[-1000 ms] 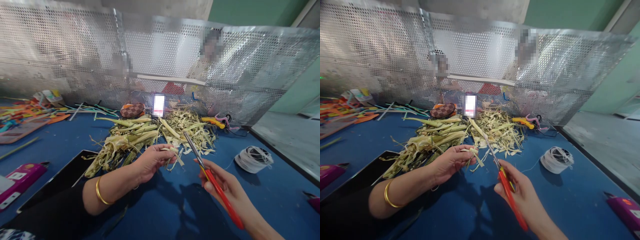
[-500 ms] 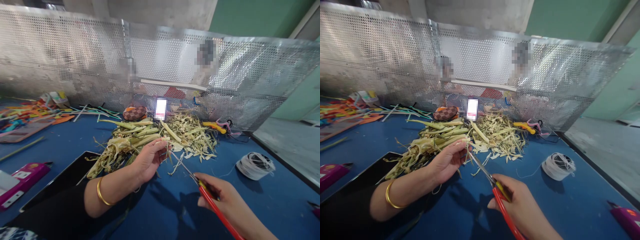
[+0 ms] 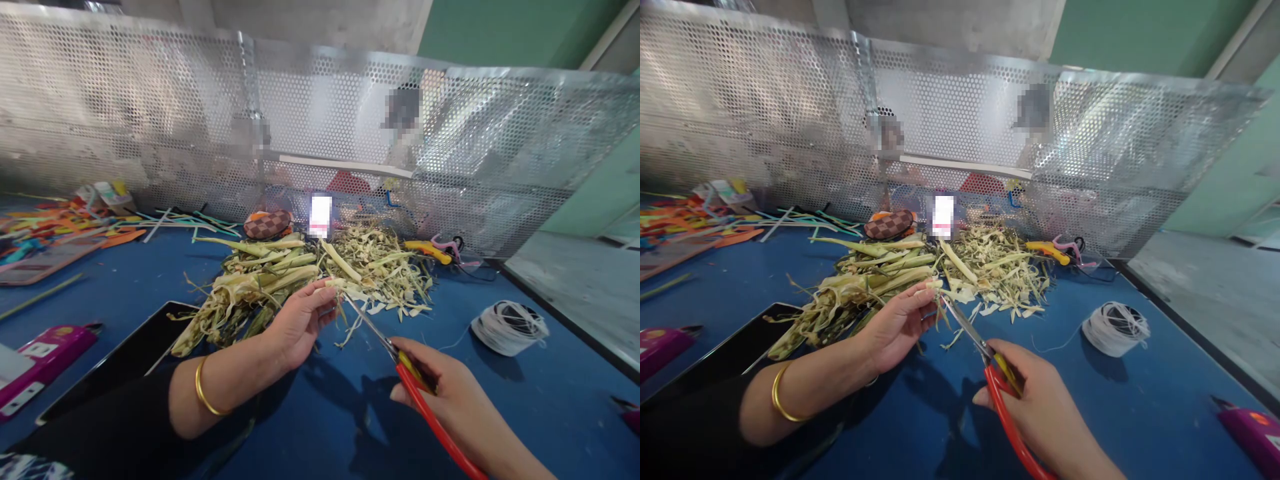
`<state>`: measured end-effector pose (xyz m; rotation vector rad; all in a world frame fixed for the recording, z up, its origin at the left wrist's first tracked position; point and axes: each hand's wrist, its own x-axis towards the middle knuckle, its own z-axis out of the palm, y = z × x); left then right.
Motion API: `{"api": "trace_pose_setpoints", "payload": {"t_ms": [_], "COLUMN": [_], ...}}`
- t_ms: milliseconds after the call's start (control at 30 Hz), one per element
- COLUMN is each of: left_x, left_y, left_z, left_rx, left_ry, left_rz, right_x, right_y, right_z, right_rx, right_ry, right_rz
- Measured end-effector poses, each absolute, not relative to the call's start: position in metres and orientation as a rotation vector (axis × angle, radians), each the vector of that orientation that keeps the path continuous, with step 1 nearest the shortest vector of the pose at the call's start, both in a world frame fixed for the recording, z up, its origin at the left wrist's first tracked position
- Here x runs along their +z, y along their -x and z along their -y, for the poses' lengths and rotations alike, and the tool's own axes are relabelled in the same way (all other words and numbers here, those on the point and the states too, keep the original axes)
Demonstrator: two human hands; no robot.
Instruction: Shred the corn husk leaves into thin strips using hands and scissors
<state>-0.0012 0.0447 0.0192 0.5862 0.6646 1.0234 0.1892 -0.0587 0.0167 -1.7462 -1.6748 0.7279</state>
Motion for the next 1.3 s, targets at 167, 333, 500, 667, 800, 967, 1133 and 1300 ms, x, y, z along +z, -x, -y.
{"api": "trace_pose_setpoints", "payload": {"t_ms": [167, 333, 500, 667, 800, 967, 1133, 1300], "left_x": [0.019, 0.020, 0.016, 0.016, 0.019, 0.013, 0.009, 0.012], "left_y": [-0.001, -0.002, -0.001, -0.001, -0.001, -0.001, 0.000, 0.000], "left_z": [-0.041, -0.041, -0.042, -0.041, -0.040, -0.043, -0.044, -0.043], "left_rx": [0.995, 0.994, 0.982, 0.974, 0.968, 0.966, 0.957, 0.953], "left_ry": [-0.576, -0.576, -0.608, -0.601, -0.595, -0.611, -0.584, -0.545], "left_rz": [-0.704, -0.727, -0.705, -0.694, -0.680, -0.627, -0.616, -0.630], "right_x": [0.016, 0.015, 0.012, 0.010, 0.013, 0.014, 0.012, 0.008], "right_y": [-0.190, -0.192, -0.195, -0.197, -0.196, -0.196, -0.197, -0.198], "right_z": [0.059, 0.058, 0.057, 0.057, 0.058, 0.058, 0.058, 0.058], "right_rx": [0.676, 0.612, 0.580, 0.597, 0.605, 0.597, 0.606, 0.563], "right_ry": [1.745, 1.766, 1.750, 1.702, 1.699, 1.694, 1.685, 1.685], "right_rz": [1.669, 1.662, 1.738, 1.743, 1.724, 1.724, 1.747, 1.731]}}
